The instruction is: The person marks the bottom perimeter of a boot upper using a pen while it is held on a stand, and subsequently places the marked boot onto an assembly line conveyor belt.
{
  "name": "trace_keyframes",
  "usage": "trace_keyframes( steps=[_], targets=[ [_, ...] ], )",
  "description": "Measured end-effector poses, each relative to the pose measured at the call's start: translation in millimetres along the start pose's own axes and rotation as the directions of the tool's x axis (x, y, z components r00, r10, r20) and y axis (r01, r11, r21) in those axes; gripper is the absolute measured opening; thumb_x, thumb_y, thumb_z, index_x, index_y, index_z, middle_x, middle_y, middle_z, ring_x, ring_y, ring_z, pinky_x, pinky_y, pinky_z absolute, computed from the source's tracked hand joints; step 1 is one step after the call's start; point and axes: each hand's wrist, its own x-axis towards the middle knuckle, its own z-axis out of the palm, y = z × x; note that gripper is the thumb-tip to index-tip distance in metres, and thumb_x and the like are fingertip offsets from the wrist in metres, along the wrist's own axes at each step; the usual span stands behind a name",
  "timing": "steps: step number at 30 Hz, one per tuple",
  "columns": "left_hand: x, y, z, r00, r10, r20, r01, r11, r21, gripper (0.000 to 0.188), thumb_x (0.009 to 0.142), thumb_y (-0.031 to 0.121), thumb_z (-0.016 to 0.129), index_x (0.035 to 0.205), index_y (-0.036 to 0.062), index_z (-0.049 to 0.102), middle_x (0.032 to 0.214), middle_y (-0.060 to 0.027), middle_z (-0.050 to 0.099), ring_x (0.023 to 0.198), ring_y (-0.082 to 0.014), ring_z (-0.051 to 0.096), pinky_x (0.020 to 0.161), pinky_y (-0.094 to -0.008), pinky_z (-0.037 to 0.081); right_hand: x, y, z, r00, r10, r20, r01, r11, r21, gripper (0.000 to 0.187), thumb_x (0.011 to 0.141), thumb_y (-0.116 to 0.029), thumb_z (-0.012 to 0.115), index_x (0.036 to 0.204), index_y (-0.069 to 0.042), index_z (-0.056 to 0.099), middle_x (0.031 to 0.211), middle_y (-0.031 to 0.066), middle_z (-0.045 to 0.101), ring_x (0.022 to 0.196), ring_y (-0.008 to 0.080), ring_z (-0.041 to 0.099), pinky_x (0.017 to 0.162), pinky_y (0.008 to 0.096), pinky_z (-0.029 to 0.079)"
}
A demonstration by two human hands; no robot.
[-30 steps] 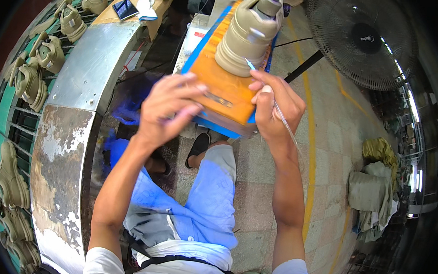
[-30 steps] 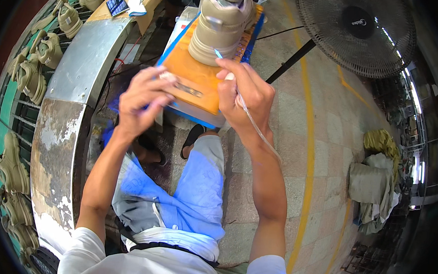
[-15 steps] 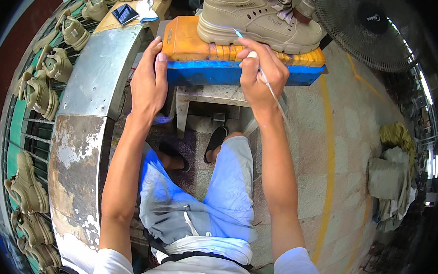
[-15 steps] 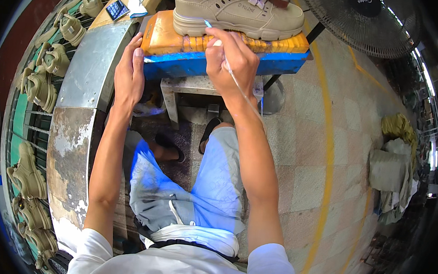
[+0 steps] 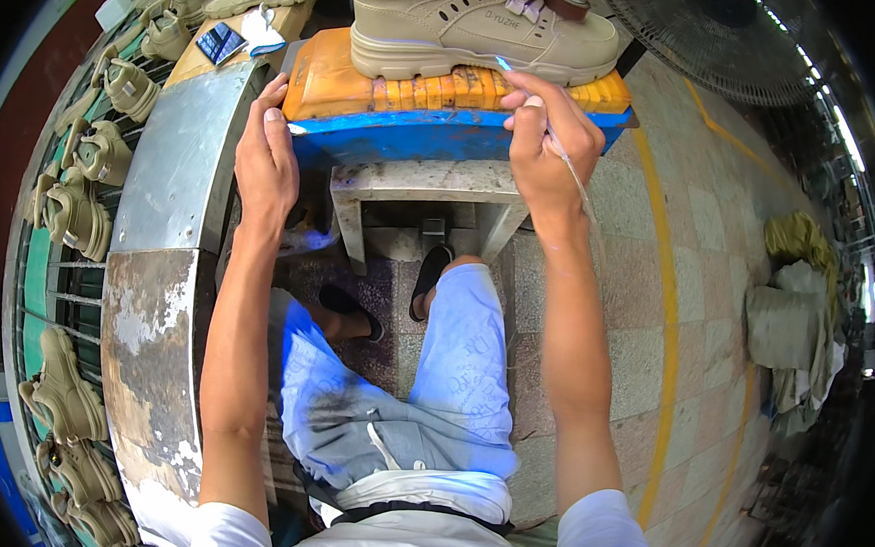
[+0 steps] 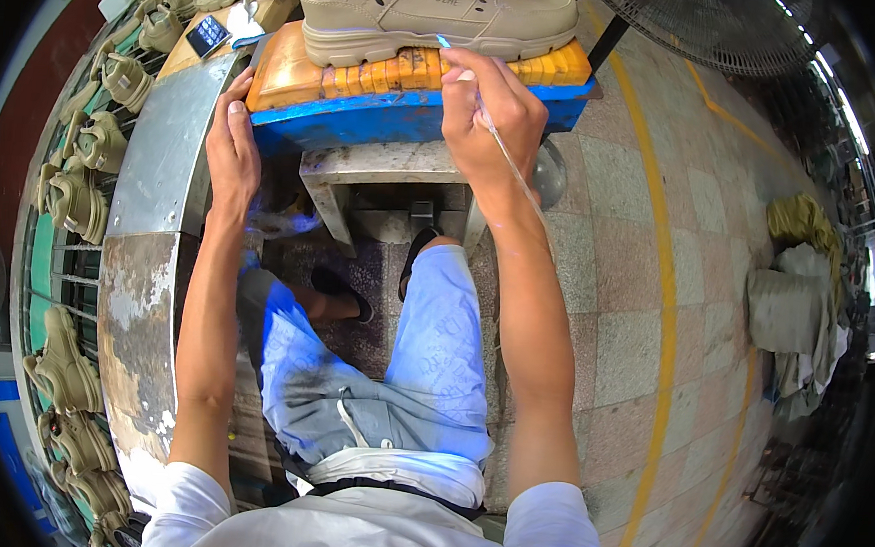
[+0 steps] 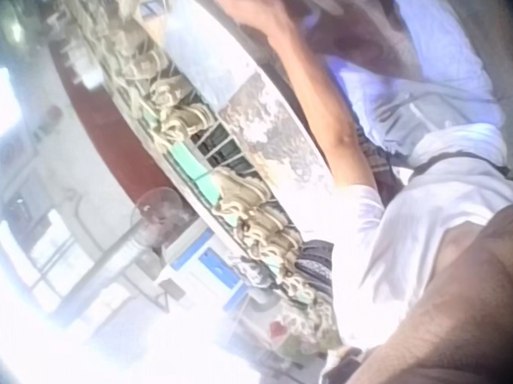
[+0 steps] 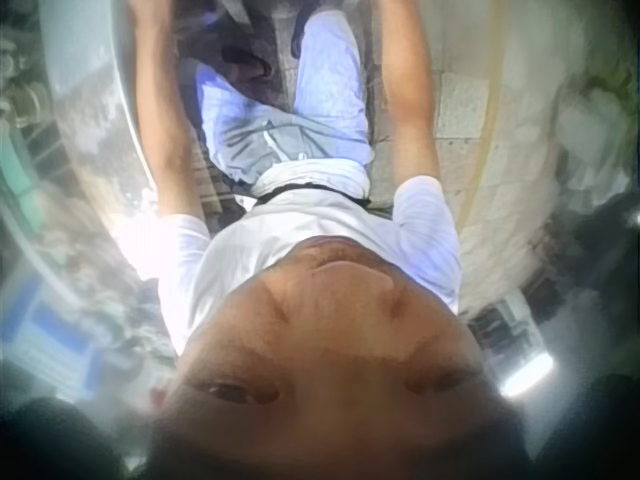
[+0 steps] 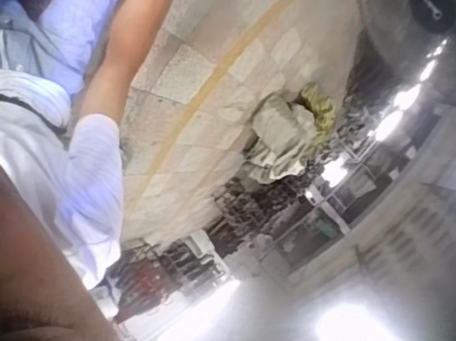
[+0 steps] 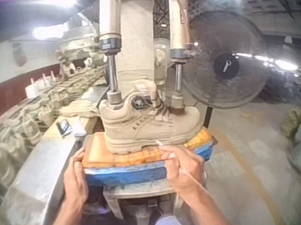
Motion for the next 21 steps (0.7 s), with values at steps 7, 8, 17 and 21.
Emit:
trace_keyframes(
  steps=[7, 8, 17, 21],
  targets=[
    [9, -10, 0, 1.0, 0.013, 0.023, -0.012, 0.999, -0.043, 0.044, 0.115, 0.021, 0.032, 0.136, -0.0047, 0.06, 0.149, -0.0195, 0.061, 0.139, -0.0306, 0.056, 0.12, -0.0395, 0.039, 15, -1, -31, 0.999, -0.047, 0.019, 0.05, 0.987, -0.155, 0.019, 0.089, -0.004, 0.063, 0.101, -0.005, 0.078, 0.084, 0.017, 0.075, 0.072, 0.0311, 0.074, 0.065, 0.0373, 0.058],
    [11, -12, 1, 1.0, 0.023, 0.022, -0.021, 0.998, -0.051, 0.042, 0.114, 0.019, 0.032, 0.135, -0.0049, 0.06, 0.148, -0.02, 0.062, 0.139, -0.032, 0.057, 0.119, -0.04, 0.039, 18, -1, -35, 0.998, -0.055, 0.025, 0.058, 0.985, -0.16, 0.019, 0.089, -0.005, 0.064, 0.101, -0.005, 0.078, 0.084, 0.017, 0.075, 0.071, 0.0313, 0.073, 0.063, 0.0376, 0.058],
    [36, -38, 4, 0.994, 0.092, 0.064, -0.087, 0.994, -0.071, 0.045, 0.115, 0.02, 0.03, 0.135, -0.0054, 0.062, 0.144, -0.0224, 0.063, 0.136, -0.0295, 0.057, 0.119, -0.0382, 0.038, 15, -3, -49, 0.989, -0.131, 0.071, 0.143, 0.971, -0.193, 0.021, 0.094, -0.004, 0.059, 0.103, 0.0, 0.078, 0.083, 0.013, 0.076, 0.07, 0.0177, 0.074, 0.062, 0.03, 0.057],
    [50, -46, 5, 0.989, -0.018, 0.147, 0.021, 1.0, -0.02, 0.049, 0.116, 0.025, 0.03, 0.137, -0.0043, 0.063, 0.135, -0.0204, 0.067, 0.127, -0.0268, 0.061, 0.114, -0.0369, 0.041, 8, -5, -64, 0.994, -0.089, 0.063, 0.098, 0.981, -0.168, 0.021, 0.094, -0.004, 0.059, 0.103, 0.001, 0.077, 0.081, 0.0131, 0.075, 0.071, 0.0181, 0.073, 0.062, 0.0298, 0.056]
  ],
)
